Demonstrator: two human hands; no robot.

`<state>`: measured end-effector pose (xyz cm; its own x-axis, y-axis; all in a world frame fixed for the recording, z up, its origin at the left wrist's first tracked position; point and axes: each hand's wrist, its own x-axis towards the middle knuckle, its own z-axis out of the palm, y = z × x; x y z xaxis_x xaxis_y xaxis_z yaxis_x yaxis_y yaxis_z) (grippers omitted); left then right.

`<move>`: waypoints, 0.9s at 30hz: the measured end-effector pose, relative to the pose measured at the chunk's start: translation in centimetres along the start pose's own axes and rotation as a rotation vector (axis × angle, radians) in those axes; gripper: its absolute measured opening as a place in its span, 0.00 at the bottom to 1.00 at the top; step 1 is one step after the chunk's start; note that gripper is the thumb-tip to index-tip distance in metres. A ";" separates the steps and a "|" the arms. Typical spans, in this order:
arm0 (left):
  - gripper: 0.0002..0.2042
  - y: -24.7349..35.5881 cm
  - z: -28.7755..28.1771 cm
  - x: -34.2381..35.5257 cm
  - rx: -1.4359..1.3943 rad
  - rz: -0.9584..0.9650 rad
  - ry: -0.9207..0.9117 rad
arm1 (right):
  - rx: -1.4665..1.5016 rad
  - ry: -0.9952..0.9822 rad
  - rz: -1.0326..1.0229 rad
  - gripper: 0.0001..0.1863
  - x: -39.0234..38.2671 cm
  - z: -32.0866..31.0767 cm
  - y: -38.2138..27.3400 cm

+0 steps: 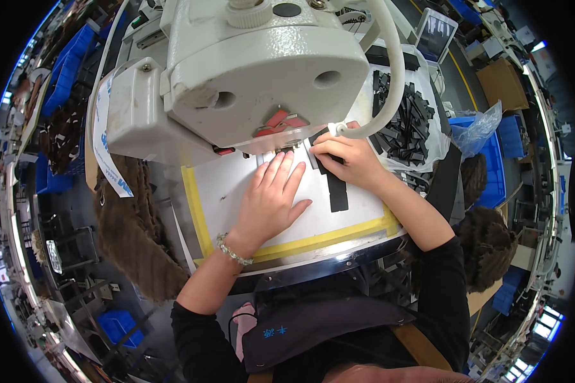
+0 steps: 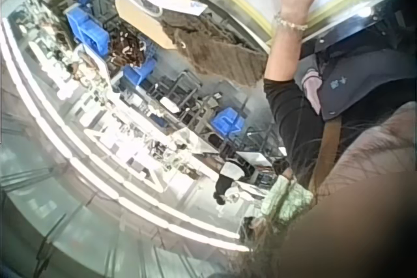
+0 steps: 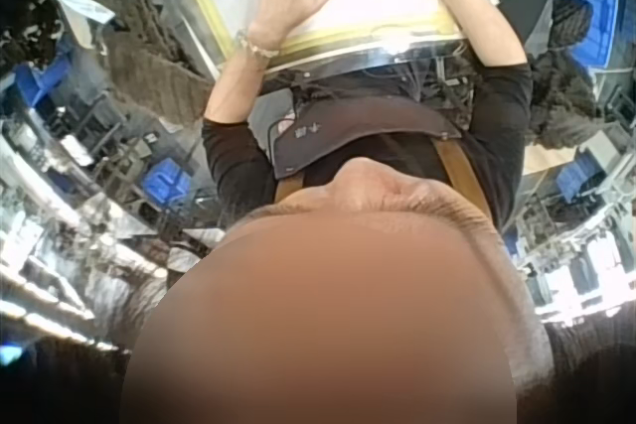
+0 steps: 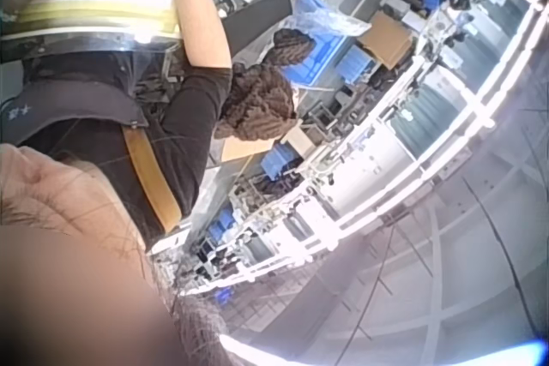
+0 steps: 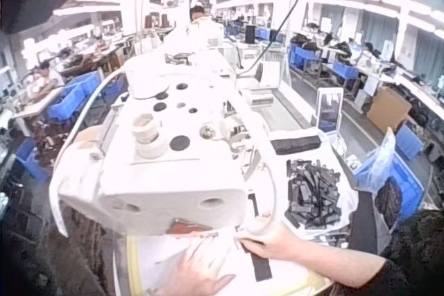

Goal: Sewing strips of textured material together using an industrial sewing machine in a workshop.

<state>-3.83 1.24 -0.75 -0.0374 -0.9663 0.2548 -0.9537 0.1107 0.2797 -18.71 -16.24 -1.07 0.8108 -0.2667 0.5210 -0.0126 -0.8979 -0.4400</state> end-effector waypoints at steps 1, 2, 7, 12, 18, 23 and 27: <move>0.30 0.0 0.0 0.0 0.000 0.000 0.000 | 0.000 0.000 0.000 0.09 0.0 0.0 0.0; 0.30 0.0 0.0 0.0 0.001 -0.002 -0.003 | 0.003 -0.002 0.001 0.09 0.0 0.0 0.0; 0.31 0.0 0.0 0.0 0.062 -0.001 -0.010 | 0.023 -0.014 0.014 0.09 0.0 0.0 0.0; 0.31 0.0 0.0 0.0 0.033 -0.019 -0.011 | 0.043 -0.007 0.046 0.10 -0.2 0.3 0.0; 0.31 -0.1 0.1 -0.1 -0.029 -0.020 0.004 | 0.069 -0.002 0.063 0.09 -0.3 0.4 0.1; 0.31 -0.1 0.0 -0.1 -0.031 -0.029 0.001 | 0.069 -0.015 0.060 0.09 -0.2 0.2 0.0; 0.31 -0.2 0.1 -0.1 -0.034 -0.022 0.003 | 0.065 -0.017 0.057 0.09 -0.2 0.1 0.0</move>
<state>-3.70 1.26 -0.89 -0.0154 -0.9680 0.2506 -0.9435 0.0971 0.3170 -18.77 -16.10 -1.23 0.8198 -0.3098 0.4817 -0.0212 -0.8569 -0.5151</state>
